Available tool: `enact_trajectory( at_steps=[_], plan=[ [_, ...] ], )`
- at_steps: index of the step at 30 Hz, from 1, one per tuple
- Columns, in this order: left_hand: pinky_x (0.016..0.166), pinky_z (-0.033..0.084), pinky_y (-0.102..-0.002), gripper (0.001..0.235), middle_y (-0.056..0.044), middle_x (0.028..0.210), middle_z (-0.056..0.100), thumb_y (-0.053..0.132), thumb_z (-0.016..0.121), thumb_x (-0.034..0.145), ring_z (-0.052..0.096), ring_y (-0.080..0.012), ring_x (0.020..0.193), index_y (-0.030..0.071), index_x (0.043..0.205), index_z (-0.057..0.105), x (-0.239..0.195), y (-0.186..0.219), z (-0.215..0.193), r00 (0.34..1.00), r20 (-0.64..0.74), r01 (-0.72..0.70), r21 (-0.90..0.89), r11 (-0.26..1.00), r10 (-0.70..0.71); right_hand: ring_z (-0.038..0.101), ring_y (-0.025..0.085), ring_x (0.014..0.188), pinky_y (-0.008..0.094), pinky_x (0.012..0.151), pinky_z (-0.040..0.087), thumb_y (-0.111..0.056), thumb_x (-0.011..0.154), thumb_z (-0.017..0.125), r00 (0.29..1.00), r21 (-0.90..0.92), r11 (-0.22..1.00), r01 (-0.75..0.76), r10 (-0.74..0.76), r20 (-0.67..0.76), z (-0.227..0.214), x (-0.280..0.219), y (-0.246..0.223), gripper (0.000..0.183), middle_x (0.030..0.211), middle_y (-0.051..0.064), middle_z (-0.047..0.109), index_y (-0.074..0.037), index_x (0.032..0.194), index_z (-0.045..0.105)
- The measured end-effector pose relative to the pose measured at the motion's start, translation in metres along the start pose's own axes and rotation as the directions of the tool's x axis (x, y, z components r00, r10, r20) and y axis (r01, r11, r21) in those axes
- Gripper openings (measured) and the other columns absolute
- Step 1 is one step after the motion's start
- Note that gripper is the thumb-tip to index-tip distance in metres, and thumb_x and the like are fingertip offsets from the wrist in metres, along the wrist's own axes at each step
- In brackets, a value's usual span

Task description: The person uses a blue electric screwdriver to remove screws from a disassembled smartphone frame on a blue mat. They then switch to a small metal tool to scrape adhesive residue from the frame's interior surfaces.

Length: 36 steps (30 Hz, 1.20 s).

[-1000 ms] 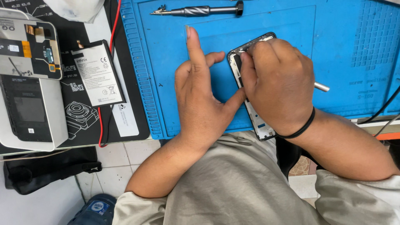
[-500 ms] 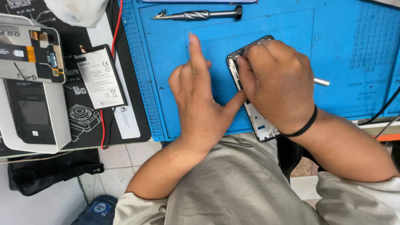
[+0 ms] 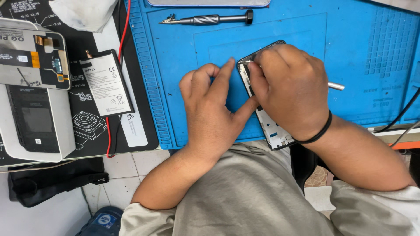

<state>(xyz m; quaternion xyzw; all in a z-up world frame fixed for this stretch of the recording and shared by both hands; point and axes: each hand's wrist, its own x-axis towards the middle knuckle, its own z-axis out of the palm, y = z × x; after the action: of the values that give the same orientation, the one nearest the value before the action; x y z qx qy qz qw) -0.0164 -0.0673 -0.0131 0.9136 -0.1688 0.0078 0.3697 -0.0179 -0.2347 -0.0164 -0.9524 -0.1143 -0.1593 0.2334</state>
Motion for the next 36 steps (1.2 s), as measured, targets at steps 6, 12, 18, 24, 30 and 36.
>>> enact_trajectory(
  at_steps=[6,12,18,24,30,36],
  plan=[
    [0.106,0.043,-0.039,0.066,-0.009,0.119,0.054,0.028,0.095,0.078,0.045,-0.0296,0.119,0.004,0.133,0.068,-0.001,0.001,-0.001,1.000,0.005,-0.006,-0.010,1.000,0.007,0.062,0.025,0.069,0.036,0.062,0.050,-0.010,0.099,0.082,0.996,-0.027,0.997,0.066,-0.064,0.055,-0.007,0.002,0.004,0.023,0.081,0.007,0.060,-0.005,0.088,0.063],
    [0.103,0.042,-0.042,0.072,-0.013,0.118,0.054,0.025,0.094,0.071,0.045,-0.0321,0.117,-0.004,0.130,0.064,0.002,0.003,-0.001,0.999,-0.043,-0.008,-0.012,1.000,0.008,0.062,0.025,0.067,0.036,0.058,0.049,-0.006,0.090,0.082,0.996,-0.010,0.997,0.082,-0.082,-0.028,-0.009,0.008,0.000,0.019,0.080,0.009,0.061,-0.003,0.086,0.064],
    [0.106,0.043,-0.040,0.068,-0.010,0.120,0.054,0.032,0.096,0.076,0.045,-0.0297,0.120,0.003,0.131,0.068,0.000,0.002,-0.001,1.000,-0.026,-0.002,-0.010,1.000,0.002,0.063,0.026,0.071,0.037,0.062,0.050,-0.006,0.089,0.082,0.988,0.012,0.988,0.156,-0.156,0.003,-0.015,0.012,0.003,0.019,0.082,0.008,0.062,-0.004,0.087,0.063],
    [0.105,0.044,-0.038,0.065,-0.009,0.119,0.054,0.031,0.096,0.077,0.046,-0.0290,0.119,0.005,0.131,0.068,-0.003,-0.001,0.003,1.000,-0.021,-0.011,-0.002,1.000,0.011,0.062,0.026,0.068,0.037,0.059,0.049,-0.006,0.088,0.083,0.991,0.009,0.991,0.133,-0.133,0.016,-0.015,0.005,0.003,0.021,0.078,0.008,0.060,-0.004,0.083,0.062],
    [0.106,0.044,-0.039,0.065,-0.009,0.120,0.054,0.028,0.095,0.076,0.045,-0.0301,0.120,0.006,0.131,0.069,-0.004,-0.001,0.002,0.999,-0.032,-0.020,0.000,1.000,0.020,0.062,0.027,0.069,0.037,0.060,0.049,-0.006,0.091,0.083,0.996,-0.023,0.996,0.085,-0.086,-0.018,-0.013,0.005,-0.003,0.024,0.079,0.009,0.059,-0.003,0.081,0.061],
    [0.107,0.044,-0.040,0.064,-0.009,0.121,0.054,0.028,0.094,0.077,0.045,-0.0305,0.121,0.005,0.132,0.068,-0.002,-0.001,0.002,0.999,-0.034,-0.032,0.014,0.999,0.032,0.062,0.027,0.068,0.037,0.058,0.049,-0.003,0.086,0.081,0.988,0.007,0.988,0.155,-0.155,0.000,-0.016,0.004,-0.001,0.019,0.078,0.008,0.060,-0.003,0.083,0.062]
  ],
)
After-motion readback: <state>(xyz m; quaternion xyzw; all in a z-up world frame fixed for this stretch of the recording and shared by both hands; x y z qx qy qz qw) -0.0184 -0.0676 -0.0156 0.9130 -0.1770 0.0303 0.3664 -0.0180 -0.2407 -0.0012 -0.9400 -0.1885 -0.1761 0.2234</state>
